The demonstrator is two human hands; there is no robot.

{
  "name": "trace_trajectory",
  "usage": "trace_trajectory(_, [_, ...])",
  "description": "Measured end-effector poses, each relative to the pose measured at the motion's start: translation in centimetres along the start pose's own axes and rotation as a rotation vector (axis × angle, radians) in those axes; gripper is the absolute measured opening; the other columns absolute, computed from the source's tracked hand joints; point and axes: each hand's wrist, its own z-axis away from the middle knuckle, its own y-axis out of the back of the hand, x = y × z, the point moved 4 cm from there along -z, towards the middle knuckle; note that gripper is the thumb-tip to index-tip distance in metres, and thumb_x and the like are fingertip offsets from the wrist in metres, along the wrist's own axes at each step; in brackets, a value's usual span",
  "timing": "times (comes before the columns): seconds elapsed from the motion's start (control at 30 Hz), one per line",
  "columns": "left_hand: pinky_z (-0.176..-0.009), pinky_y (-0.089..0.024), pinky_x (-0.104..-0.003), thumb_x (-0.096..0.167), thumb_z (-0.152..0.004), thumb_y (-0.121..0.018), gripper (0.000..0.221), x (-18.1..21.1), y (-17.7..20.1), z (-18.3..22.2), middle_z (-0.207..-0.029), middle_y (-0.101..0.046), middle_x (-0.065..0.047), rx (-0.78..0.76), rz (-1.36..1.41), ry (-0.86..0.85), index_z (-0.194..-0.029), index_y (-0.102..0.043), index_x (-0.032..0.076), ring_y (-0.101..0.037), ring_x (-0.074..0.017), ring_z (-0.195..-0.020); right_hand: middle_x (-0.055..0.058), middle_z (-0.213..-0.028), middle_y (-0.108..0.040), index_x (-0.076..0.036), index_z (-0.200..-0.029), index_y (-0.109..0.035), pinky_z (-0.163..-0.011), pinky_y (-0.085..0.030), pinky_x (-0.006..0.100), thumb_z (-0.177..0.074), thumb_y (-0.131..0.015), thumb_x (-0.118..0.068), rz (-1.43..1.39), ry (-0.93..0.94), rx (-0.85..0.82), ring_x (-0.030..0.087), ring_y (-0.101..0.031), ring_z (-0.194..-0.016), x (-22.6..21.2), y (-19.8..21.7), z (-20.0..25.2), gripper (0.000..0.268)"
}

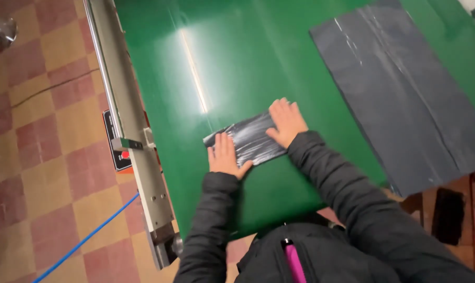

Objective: Fold black plastic bags and place them into a storage crate.

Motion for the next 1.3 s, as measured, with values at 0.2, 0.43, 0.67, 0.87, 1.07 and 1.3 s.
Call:
trace_trajectory(0.2, [-0.111, -0.043, -0.055, 0.049, -0.077, -0.074, 0.074, -5.3, -1.0, 4.2, -0.150, -0.055, -0.012, 0.205, -0.240, -0.465, -0.136, -0.059, 0.007, -0.045, -0.0310, -0.145, 0.025, -0.141, -0.052, 0.001, -0.126, -0.055, -0.120, -0.031, 0.056, -0.075, -0.071, -0.025, -0.075, 0.208, -0.030, 0.044, -0.041, -0.141, -5.8, 2.1, 2.5, 0.059])
trace_trajectory(0.43, [-0.087, -0.055, -0.041, 0.033, -0.094, -0.066, 0.035, 0.9, -3.2, 2.5, -0.114, -0.073, -0.004, -0.608, 0.084, -0.606, -0.125, -0.070, 0.017, -0.070, -0.0273, -0.104, 0.023, -0.137, -0.062, 0.004, -0.134, -0.062, -0.112, -0.039, 0.054, -0.081, -0.065, -0.010, -0.522, 0.226, 0.004, 0.041, -0.055, -0.129, -9.4, -4.4, 14.1, 0.054])
trace_trajectory(0.67, [-0.074, -0.051, -0.039, 0.055, -0.092, -0.051, 0.047, -3.1, -9.5, -5.8, -0.089, -0.073, -0.008, -0.527, 0.923, 0.336, -0.094, -0.068, 0.011, -0.068, -0.0280, -0.081, 0.007, -0.105, -0.076, -0.005, -0.120, -0.067, -0.072, -0.051, 0.035, -0.103, -0.055, -0.024, -1.627, -0.934, 0.121, 0.018, -0.069, -0.089, 2.0, -12.4, 14.0, 0.027])
trace_trajectory(0.87, [-0.074, -0.049, -0.053, 0.045, -0.088, -0.073, 0.041, 4.2, -3.3, -3.5, -0.095, -0.067, -0.019, 0.007, 0.162, 0.051, -0.096, -0.064, 0.005, -0.061, -0.0431, -0.091, 0.004, -0.102, -0.065, -0.009, -0.121, -0.056, -0.069, -0.055, 0.032, -0.102, -0.069, -0.023, -1.960, -0.639, 0.013, 0.016, -0.065, -0.086, 3.0, -7.6, 20.2, 0.027])
trace_trajectory(1.07, [-0.102, -0.043, -0.062, 0.038, -0.075, -0.077, 0.061, 26.5, 4.5, -1.8, -0.144, -0.055, -0.014, -0.058, 0.002, -0.433, -0.128, -0.061, 0.011, -0.045, -0.0415, -0.139, 0.018, -0.128, -0.060, -0.004, -0.128, -0.061, -0.101, -0.044, 0.050, -0.063, -0.087, -0.035, -0.195, -0.335, -0.055, 0.038, -0.055, -0.122, 9.6, 15.7, 29.7, 0.076])
trace_trajectory(1.3, [-0.107, -0.045, -0.060, 0.023, -0.084, -0.068, 0.055, 41.6, -11.1, 0.2, -0.153, -0.053, -0.011, 0.259, -0.043, -0.978, -0.137, -0.060, 0.010, -0.043, -0.0329, -0.149, 0.012, -0.159, -0.039, -0.010, -0.151, -0.044, -0.124, -0.024, 0.050, -0.073, -0.072, -0.013, 0.704, -0.398, -0.250, 0.031, -0.030, -0.153, 26.0, 16.2, 35.8, 0.083])
